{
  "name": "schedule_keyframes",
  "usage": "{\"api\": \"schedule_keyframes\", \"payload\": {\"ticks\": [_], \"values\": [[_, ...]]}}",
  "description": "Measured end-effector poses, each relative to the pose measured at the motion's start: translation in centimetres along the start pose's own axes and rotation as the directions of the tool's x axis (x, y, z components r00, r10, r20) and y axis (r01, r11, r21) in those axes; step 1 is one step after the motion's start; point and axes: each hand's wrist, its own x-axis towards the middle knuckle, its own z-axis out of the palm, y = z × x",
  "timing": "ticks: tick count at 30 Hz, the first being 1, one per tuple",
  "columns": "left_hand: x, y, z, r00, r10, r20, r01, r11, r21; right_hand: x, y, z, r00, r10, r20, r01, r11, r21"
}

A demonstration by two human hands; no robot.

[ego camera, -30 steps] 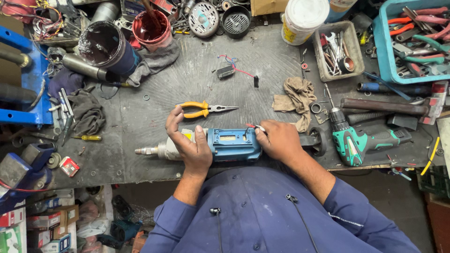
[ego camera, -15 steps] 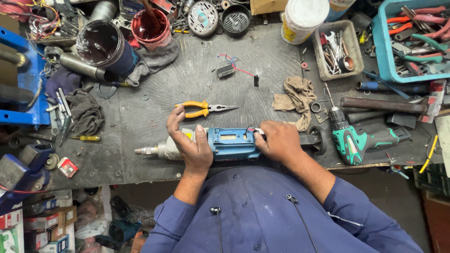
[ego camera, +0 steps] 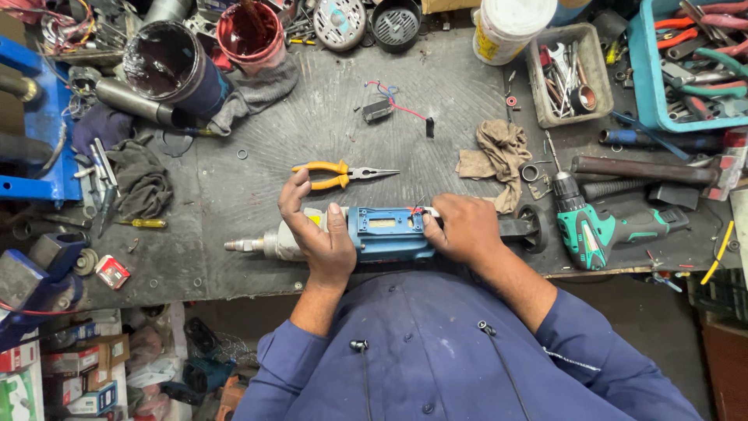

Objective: The person selects and uses various hand tools to disassemble and reassemble a blue and white impact wrench. They use pliers to remove a screw, apply a substance from a tube to the internal components, and then use pliers to strip and connect wires to the tool's terminals.

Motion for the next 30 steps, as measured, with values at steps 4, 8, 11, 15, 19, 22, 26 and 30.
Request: {"api": "schedule_keyframes", "payload": {"ticks": [4, 8, 11, 15, 19, 22, 26, 30], "values": [[-0.06, -0.05, 0.06, 1.0, -0.004, 0.001, 0.004, 1.0, -0.009, -0.09, 0.1, 0.06, 1.0, -0.005, -0.003, 0.005, 1.0, -0.001], [-0.04, 0.02, 0.08, 1.0, -0.007, 0.0, 0.007, 1.0, -0.005, -0.11, 0.11, 0.12, 1.0, -0.008, -0.016, 0.008, 1.0, 0.004], [-0.15, 0.04, 0.06, 1.0, -0.001, -0.003, 0.001, 1.0, -0.004, -0.23, 0.13, 0.15, 1.0, -0.009, -0.022, 0.009, 1.0, 0.019], [-0.43, -0.02, 0.09, 1.0, -0.001, 0.002, 0.001, 1.0, -0.001, -0.44, 0.25, 0.2, 1.0, 0.002, -0.016, -0.002, 1.0, 0.03], [-0.59, -0.13, 0.2, 1.0, -0.001, -0.008, 0.001, 1.0, -0.025, -0.56, 0.35, 0.32, 0.999, -0.006, -0.034, 0.007, 1.0, 0.028], [-0.61, -0.16, 0.24, 1.0, -0.001, -0.011, 0.001, 1.0, -0.026, -0.64, 0.39, 0.38, 0.999, -0.009, -0.048, 0.011, 1.0, 0.026], [-0.65, -0.15, 0.22, 1.0, -0.004, -0.007, 0.004, 1.0, 0.0, -0.74, 0.44, 0.41, 0.999, 0.001, -0.047, 0.001, 0.999, 0.041], [-0.63, -0.14, 0.27, 1.0, -0.01, -0.001, 0.01, 1.0, -0.002, -0.74, 0.46, 0.41, 0.998, -0.002, -0.062, 0.005, 0.999, 0.046]]}}
